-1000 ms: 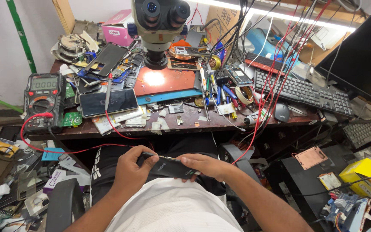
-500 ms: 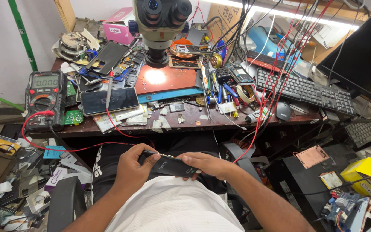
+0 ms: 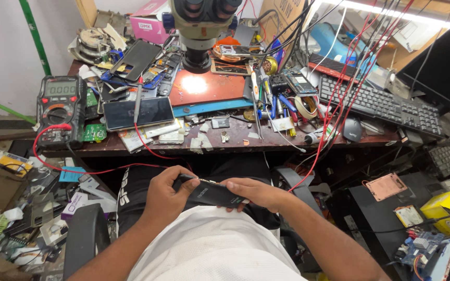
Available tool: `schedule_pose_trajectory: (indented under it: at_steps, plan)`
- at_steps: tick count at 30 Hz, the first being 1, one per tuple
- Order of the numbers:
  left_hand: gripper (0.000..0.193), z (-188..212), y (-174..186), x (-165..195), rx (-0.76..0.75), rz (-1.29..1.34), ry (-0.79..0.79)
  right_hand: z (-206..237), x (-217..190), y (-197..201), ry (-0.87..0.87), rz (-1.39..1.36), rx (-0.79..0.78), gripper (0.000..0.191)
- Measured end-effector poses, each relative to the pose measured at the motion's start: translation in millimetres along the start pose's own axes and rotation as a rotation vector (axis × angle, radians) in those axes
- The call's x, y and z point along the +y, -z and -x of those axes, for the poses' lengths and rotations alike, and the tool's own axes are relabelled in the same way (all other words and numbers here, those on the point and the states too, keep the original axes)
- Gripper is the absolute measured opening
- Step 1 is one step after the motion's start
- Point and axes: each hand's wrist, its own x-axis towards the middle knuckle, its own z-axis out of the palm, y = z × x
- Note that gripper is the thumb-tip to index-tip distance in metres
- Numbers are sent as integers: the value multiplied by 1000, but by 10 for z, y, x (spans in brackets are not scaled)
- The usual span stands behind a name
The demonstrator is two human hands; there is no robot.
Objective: The person sits at a cluttered repair bench and works on a smartphone, prying open the back cover, lifting out the battery, and pressing the power button to test the phone. They repeatedly open and press the device while handling the battery and frame by hand.
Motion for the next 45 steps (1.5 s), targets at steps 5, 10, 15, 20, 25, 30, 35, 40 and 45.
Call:
schedule_pose_trajectory:
  at_steps: [5,10,15,20,25,30,35,40,45]
  plan:
    - [21,4,6,7,-4,6,-9,11,-17,-21,-6,12,12,62]
    - [21,12,10,2,-2,-3,-1,10,-16,-22,11,9,0,61]
    - [22,10,-6,-5,-2,-2,12,14,-1,-4,4,4,0,62]
    - [21,25,0,10,-7,14,6,44,-17,-59,124,84,109,56]
    - [19,-8,16,17,7,26,40,80,-62,-166,474,448,427,68]
    - [19,-3,-14,5,-1,24,50,84,-56,-244,711,678,519,64]
    - [20,8,-21,-5,5,11,59,87,-64,-250,785,749,524,52]
    - [20,5,-17,-3,0,22,32,103,-105,-258,694,829,501,50]
    - [19,0,-19,-7,2,-2,40,114,-122,-273,749,871,501,50]
